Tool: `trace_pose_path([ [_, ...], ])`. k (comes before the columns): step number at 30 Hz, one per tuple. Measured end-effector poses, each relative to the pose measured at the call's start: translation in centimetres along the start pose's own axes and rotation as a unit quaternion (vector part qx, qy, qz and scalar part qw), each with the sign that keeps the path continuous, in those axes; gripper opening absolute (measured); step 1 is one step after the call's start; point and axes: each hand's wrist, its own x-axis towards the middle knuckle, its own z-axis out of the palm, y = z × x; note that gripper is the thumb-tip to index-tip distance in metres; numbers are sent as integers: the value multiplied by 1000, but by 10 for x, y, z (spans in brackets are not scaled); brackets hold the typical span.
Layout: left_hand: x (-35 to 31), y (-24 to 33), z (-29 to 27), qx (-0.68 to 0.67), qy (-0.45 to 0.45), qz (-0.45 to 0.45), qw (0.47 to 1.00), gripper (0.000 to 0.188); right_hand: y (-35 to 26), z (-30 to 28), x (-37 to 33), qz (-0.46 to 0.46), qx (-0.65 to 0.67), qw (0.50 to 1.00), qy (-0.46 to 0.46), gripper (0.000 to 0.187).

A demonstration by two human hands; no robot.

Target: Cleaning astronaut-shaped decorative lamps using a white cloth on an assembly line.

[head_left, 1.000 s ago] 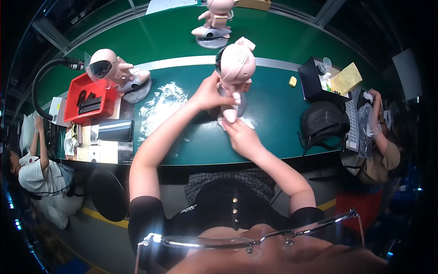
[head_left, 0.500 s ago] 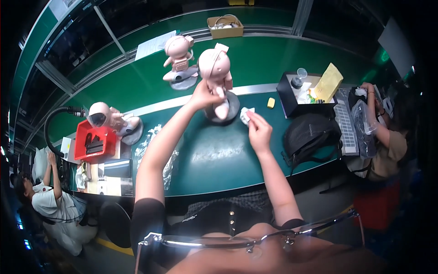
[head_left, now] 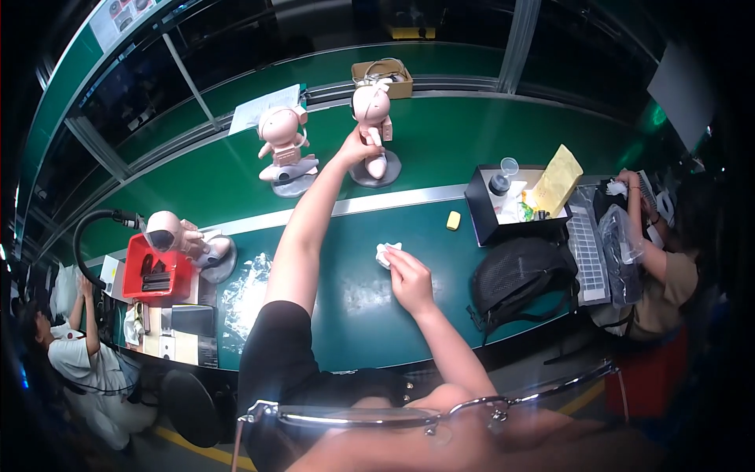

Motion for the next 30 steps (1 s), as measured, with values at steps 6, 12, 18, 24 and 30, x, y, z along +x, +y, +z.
trace_pose_path([
  [6, -60, 38, -2, 371, 172, 184, 894, 89, 4, -2, -2, 13, 10, 1000, -7, 21],
  [12, -114, 55, -78, 425, 540, 137, 714, 110, 2, 5, 2, 4, 24, 999, -28, 21],
  [18, -129, 43, -135, 253, 455, 17, 853, 109, 3, 5, 5, 5, 35, 999, -40, 19],
  [24, -171, 65, -78, 116, 431, 101, 889, 87, 6, 3, 2, 56, 79, 995, -26, 18],
  [30, -259, 141, 35, 113, 318, 52, 940, 93, -27, -5, 2, 151, 241, 959, -10, 28],
])
